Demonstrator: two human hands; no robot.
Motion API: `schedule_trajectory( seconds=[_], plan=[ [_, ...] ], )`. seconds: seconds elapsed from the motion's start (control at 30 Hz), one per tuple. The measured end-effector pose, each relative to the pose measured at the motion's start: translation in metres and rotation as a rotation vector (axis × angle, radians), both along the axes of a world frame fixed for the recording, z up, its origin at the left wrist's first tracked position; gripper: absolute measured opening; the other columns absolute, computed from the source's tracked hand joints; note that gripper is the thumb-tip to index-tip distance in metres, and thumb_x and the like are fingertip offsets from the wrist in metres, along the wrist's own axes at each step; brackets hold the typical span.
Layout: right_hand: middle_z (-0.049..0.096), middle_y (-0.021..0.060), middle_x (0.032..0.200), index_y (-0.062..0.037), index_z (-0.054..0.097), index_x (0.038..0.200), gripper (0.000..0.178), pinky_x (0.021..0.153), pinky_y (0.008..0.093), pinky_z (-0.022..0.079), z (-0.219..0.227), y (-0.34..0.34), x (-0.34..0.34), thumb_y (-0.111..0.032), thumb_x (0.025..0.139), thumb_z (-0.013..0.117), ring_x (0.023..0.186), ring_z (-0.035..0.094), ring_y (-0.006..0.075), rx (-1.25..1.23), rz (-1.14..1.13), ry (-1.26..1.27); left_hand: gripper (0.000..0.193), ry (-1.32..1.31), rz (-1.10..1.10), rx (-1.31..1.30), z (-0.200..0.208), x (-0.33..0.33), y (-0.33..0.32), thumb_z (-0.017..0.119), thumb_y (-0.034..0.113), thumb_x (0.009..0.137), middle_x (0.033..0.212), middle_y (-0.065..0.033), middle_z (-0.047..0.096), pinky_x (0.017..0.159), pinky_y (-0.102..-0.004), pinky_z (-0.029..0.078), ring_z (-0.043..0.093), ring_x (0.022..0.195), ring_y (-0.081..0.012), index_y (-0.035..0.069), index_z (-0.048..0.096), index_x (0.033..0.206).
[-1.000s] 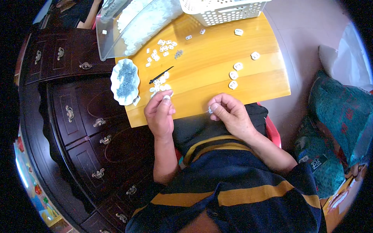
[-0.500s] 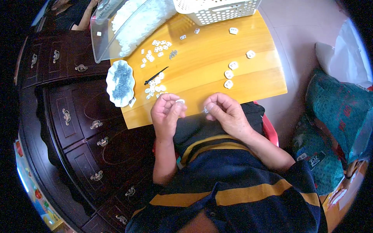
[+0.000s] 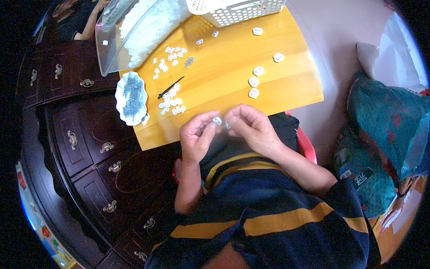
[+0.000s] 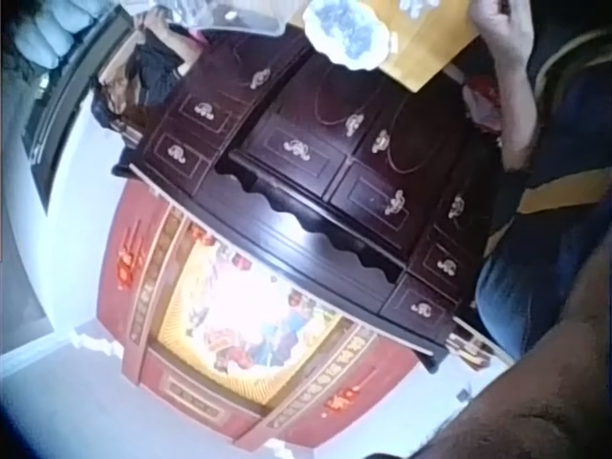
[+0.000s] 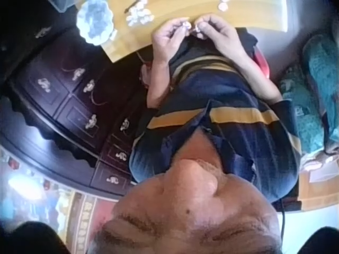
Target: Manually assembling small white plastic components by pressing pieces together at a workstation.
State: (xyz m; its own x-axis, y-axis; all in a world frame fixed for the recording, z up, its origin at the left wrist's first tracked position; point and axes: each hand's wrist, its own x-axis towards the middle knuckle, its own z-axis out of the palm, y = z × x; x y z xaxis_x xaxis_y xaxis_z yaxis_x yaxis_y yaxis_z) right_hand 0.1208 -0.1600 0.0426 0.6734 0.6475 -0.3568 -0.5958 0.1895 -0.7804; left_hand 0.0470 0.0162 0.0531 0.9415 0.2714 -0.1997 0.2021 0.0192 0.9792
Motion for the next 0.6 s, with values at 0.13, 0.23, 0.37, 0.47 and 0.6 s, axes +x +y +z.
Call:
schedule_trajectory(
  seconds=[0.13,0.23,0.37,0.47,0.6],
  plan=[
    [0.062,-0.0012,0.094,-0.0038,0.062,0.108,0.014,0.077,0.0215,0.049,0.003,0.001,0.001,-0.016,0.105,0.055,0.083,0.059,0.0054,0.057,0.007,-0.001,0.023,-0.044,-0.069,0.01,-0.004,0.002,-0.005,0.061,-0.006,0.094,0.093,-0.0043,0.067,0.074,-0.0227,0.052,0.063,0.079,-0.0088,-0.004,0.064,0.116],
    [0.063,-0.0008,0.094,-0.0036,0.062,0.108,0.015,0.077,0.0216,0.049,0.002,0.0,0.001,-0.016,0.105,0.055,0.083,0.059,0.0057,0.066,0.014,0.002,0.024,-0.063,-0.064,-0.018,-0.006,0.001,-0.008,0.06,-0.007,0.094,0.094,-0.0045,0.067,0.074,-0.0227,0.053,0.064,0.08,-0.0089,-0.005,0.062,0.117],
    [0.064,0.0001,0.094,-0.0034,0.062,0.107,0.015,0.077,0.0215,0.049,0.002,0.001,0.0,-0.016,0.105,0.055,0.082,0.059,0.0063,0.075,-0.009,0.041,0.024,-0.034,-0.078,-0.087,-0.005,0.001,-0.01,0.059,-0.008,0.094,0.095,-0.0046,0.067,0.075,-0.0227,0.052,0.064,0.082,-0.0086,-0.005,0.061,0.118],
    [0.064,0.0006,0.094,-0.0034,0.063,0.107,0.015,0.077,0.0217,0.049,-0.002,0.0,0.0,-0.016,0.105,0.055,0.082,0.058,0.0067,0.099,0.005,0.046,0.026,-0.029,-0.087,-0.137,-0.004,0.001,-0.011,0.059,-0.009,0.094,0.097,-0.0047,0.067,0.077,-0.0226,0.052,0.064,0.085,-0.0087,-0.005,0.06,0.119],
    [0.064,0.0008,0.093,-0.0034,0.062,0.107,0.015,0.077,0.0219,0.049,-0.001,0.0,0.001,-0.016,0.105,0.056,0.082,0.058,0.0069,0.091,0.008,0.055,0.026,-0.046,-0.069,-0.16,-0.004,0.0,-0.01,0.059,-0.008,0.094,0.097,-0.0046,0.067,0.077,-0.0222,0.052,0.064,0.084,-0.0085,-0.005,0.059,0.12]
  ],
)
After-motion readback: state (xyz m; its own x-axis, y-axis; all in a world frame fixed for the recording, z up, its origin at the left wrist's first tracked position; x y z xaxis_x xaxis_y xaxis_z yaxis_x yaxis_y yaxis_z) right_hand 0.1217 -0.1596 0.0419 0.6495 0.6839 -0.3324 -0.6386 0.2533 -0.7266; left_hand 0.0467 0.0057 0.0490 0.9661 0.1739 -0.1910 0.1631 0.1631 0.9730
